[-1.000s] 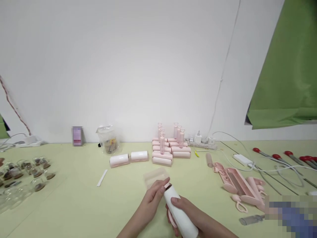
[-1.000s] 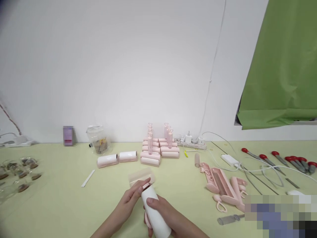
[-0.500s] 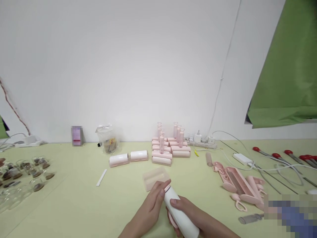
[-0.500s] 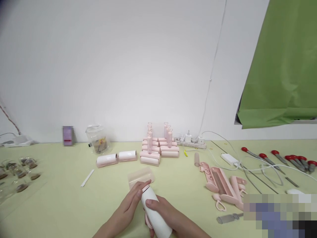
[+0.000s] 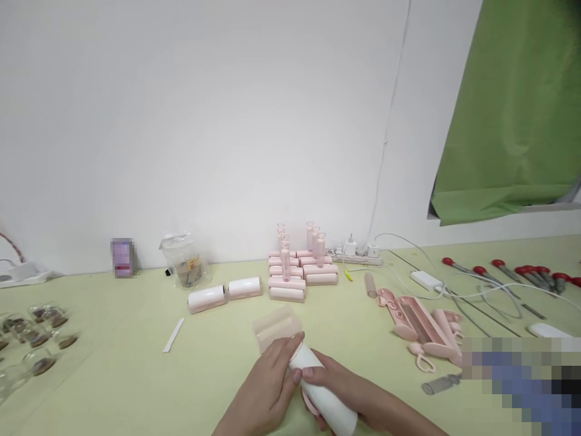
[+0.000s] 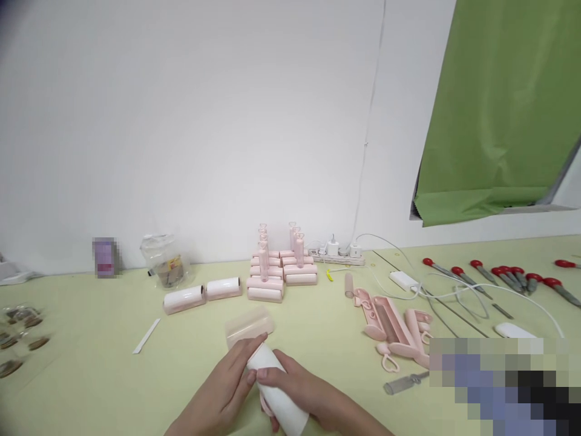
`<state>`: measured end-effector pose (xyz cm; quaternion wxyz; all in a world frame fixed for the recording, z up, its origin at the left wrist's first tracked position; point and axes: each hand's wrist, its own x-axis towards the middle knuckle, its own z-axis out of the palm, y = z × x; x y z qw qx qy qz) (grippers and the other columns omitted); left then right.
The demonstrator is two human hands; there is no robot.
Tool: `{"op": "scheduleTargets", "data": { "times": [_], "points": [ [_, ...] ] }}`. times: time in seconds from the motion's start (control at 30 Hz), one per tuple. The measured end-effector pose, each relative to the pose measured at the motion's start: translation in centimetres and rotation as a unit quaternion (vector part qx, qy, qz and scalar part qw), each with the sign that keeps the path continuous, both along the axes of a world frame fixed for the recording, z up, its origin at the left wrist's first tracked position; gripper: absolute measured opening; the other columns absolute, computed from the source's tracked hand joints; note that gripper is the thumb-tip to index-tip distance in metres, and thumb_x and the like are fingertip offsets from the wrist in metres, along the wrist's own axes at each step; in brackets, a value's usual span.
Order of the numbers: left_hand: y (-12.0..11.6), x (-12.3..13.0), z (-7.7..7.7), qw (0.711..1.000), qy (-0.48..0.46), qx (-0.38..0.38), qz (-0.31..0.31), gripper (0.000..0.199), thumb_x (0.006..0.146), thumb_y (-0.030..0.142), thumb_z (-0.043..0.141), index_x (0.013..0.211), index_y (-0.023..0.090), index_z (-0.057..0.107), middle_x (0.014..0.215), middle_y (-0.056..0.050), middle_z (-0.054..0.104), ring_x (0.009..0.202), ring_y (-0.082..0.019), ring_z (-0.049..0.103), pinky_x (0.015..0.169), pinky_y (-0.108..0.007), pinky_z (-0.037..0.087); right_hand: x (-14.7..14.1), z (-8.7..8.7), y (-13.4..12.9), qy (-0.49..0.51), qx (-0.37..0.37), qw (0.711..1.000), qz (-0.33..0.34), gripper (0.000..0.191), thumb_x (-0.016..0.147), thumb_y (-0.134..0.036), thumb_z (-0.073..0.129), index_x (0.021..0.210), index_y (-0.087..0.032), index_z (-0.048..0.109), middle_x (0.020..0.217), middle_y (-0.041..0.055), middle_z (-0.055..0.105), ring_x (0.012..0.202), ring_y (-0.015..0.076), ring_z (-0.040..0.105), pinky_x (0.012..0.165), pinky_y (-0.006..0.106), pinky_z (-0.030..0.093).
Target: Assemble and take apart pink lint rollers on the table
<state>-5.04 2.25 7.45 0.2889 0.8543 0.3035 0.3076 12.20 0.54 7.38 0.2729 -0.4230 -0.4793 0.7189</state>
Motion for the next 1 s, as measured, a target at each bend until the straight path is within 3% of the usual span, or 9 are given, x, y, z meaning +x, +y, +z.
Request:
{"op": "scheduleTargets", "data": {
  "times": [0.13, 0.2, 0.37, 0.47, 0.63, 0.8, 0.87, 0.93, 1.0],
  "points": [
    [-0.3, 0.6, -0.2, 0.995, -0.070, -0.070, 0.017, 0.040, 0.089, 0.033, 0.030, 0.128, 0.026, 0.036, 0.121, -0.008, 0.047, 0.111, -0.021, 0.043, 0.096, -0.035, 0.035, -0.1, 0.3, -0.2, 0.008, 0.007, 0.999, -0.036, 0.041, 0.076, -0.051, 0.050, 0.102, -0.019, 0.042, 0.060, -0.0021, 0.056, 0.047, 0.0100, 0.054, 0.038, 0.018, 0.043],
    [0.0, 0.5, -0.3, 0.993, -0.095, -0.061, 0.033, 0.040, 0.089, 0.033, 0.029, 0.128, 0.025, 0.037, 0.118, -0.008, 0.047, 0.108, -0.021, 0.044, 0.095, -0.036, 0.035, 0.0, 0.6, 0.0, 0.026, 0.023, 0.996, -0.079, 0.043, 0.078, -0.057, 0.043, 0.098, -0.018, 0.046, 0.065, -0.0006, 0.057, 0.052, 0.0120, 0.056, 0.046, 0.023, 0.046],
    [0.8, -0.3, -0.3, 0.983, -0.112, 0.056, 0.137, 0.044, 0.089, 0.028, 0.030, 0.133, 0.027, 0.024, 0.115, -0.010, 0.042, 0.108, -0.021, 0.042, 0.092, -0.036, 0.037, 0.9, 1.7, 0.9, 0.091, 0.048, 0.985, -0.135, 0.045, 0.082, -0.056, 0.037, 0.096, -0.017, 0.054, 0.095, 0.0057, 0.060, 0.081, 0.0180, 0.060, 0.078, 0.032, 0.043],
    [0.8, -0.3, -0.7, 0.980, -0.061, 0.148, 0.119, 0.050, 0.088, 0.022, 0.032, 0.135, 0.029, 0.016, 0.118, -0.012, 0.039, 0.111, -0.021, 0.042, 0.091, -0.034, 0.038, 1.2, 1.8, 0.9, 0.113, 0.033, 0.979, -0.167, 0.046, 0.080, -0.055, 0.042, 0.105, -0.019, 0.055, 0.114, 0.0067, 0.054, 0.094, 0.0208, 0.057, 0.085, 0.034, 0.039],
    [0.3, 0.0, -1.1, 0.964, 0.010, 0.242, 0.104, 0.058, 0.087, 0.018, 0.034, 0.136, 0.029, 0.006, 0.118, -0.014, 0.039, 0.112, -0.022, 0.043, 0.087, -0.031, 0.043, 1.3, 1.3, 0.8, 0.139, 0.083, 0.974, -0.157, 0.046, 0.080, -0.052, 0.045, 0.114, -0.022, 0.052, 0.124, 0.0063, 0.047, 0.099, 0.0206, 0.054, 0.089, 0.035, 0.036],
    [0.3, 0.3, -1.3, 0.936, 0.008, 0.335, 0.109, 0.056, 0.087, 0.015, 0.035, 0.136, 0.023, 0.009, 0.113, -0.015, 0.043, 0.106, -0.022, 0.047, 0.075, -0.027, 0.049, 1.1, 0.2, 0.7, 0.114, 0.144, 0.976, -0.119, 0.053, 0.081, -0.053, 0.043, 0.124, -0.022, 0.040, 0.125, 0.0069, 0.045, 0.114, 0.0193, 0.042, 0.095, 0.033, 0.032],
    [0.1, 0.6, -1.7, 0.930, 0.002, 0.357, 0.086, 0.055, 0.086, 0.014, 0.039, 0.136, 0.020, 0.016, 0.111, -0.016, 0.046, 0.106, -0.022, 0.047, 0.078, -0.030, 0.049, 0.9, -0.5, 0.5, 0.080, 0.164, 0.977, -0.113, 0.075, 0.070, -0.052, 0.059, 0.130, -0.021, 0.027, 0.124, 0.0098, 0.044, 0.114, 0.0217, 0.041, 0.094, 0.034, 0.033],
    [-0.2, 0.9, -2.2, 0.935, -0.029, 0.350, 0.047, 0.056, 0.084, 0.013, 0.042, 0.134, 0.021, 0.019, 0.111, -0.015, 0.049, 0.107, -0.023, 0.047, 0.083, -0.034, 0.046, 0.7, -1.0, 0.3, 0.040, 0.172, 0.978, -0.114, 0.101, 0.056, -0.048, 0.072, 0.133, -0.021, 0.012, 0.121, 0.0124, 0.044, 0.110, 0.0245, 0.045, 0.091, 0.037, 0.036],
    [-0.6, 1.3, -2.5, 0.957, -0.093, 0.273, 0.016, 0.058, 0.083, 0.013, 0.045, 0.133, 0.027, 0.019, 0.115, -0.012, 0.050, 0.109, -0.023, 0.047, 0.088, -0.037, 0.043, 0.7, -1.0, 0.2, 0.006, 0.189, 0.973, -0.130, 0.110, 0.054, -0.045, 0.074, 0.134, -0.022, 0.002, 0.120, 0.0132, 0.041, 0.103, 0.0250, 0.049, 0.087, 0.039, 0.038]
  ]
}}
